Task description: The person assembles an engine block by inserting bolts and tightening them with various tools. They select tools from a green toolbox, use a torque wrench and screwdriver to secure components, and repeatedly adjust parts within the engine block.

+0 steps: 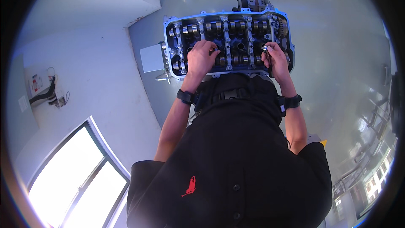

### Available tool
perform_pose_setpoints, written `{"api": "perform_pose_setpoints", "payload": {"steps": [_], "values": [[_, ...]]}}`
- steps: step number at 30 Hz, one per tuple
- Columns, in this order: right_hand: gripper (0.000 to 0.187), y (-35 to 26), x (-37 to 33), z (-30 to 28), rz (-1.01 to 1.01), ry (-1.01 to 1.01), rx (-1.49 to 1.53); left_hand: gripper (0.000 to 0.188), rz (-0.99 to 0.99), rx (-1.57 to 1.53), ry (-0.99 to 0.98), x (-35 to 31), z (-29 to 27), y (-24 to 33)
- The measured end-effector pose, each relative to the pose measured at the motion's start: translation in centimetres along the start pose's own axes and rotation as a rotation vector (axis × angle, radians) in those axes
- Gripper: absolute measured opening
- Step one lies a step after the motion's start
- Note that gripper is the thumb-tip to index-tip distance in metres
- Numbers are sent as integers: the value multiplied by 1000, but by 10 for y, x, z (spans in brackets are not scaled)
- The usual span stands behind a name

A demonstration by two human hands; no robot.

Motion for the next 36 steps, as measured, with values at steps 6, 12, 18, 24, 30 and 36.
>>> {"api": "perform_pose_setpoints", "payload": {"steps": [6,12,18,24,30,36], "values": [[16,0,1,0,9,41,42,20,41,49,-49,0,5,2],[17,1,2,0,15,42,28,20,46,39,-64,0,8,0],[17,-7,5,15,19,-53,-95,19,25,20,-62,4,7,-1],[24,-57,12,89,-245,-341,-722,21,31,2,-49,3,8,-2],[20,-56,31,138,-498,-407,-1245,22,36,-2,-43,1,9,-4],[19,-34,53,134,-388,-318,-1257,22,63,-8,-25,-1,7,-2]]}}
Point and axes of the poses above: each hand's wrist, its own x-axis towards the middle knuckle, its own z-axis out of the palm, y = z × x, the point moved 10 cm from there along x, towards the middle knuckle, and after that the axes turned 8 degrees about -x, right-handed, at the moved point
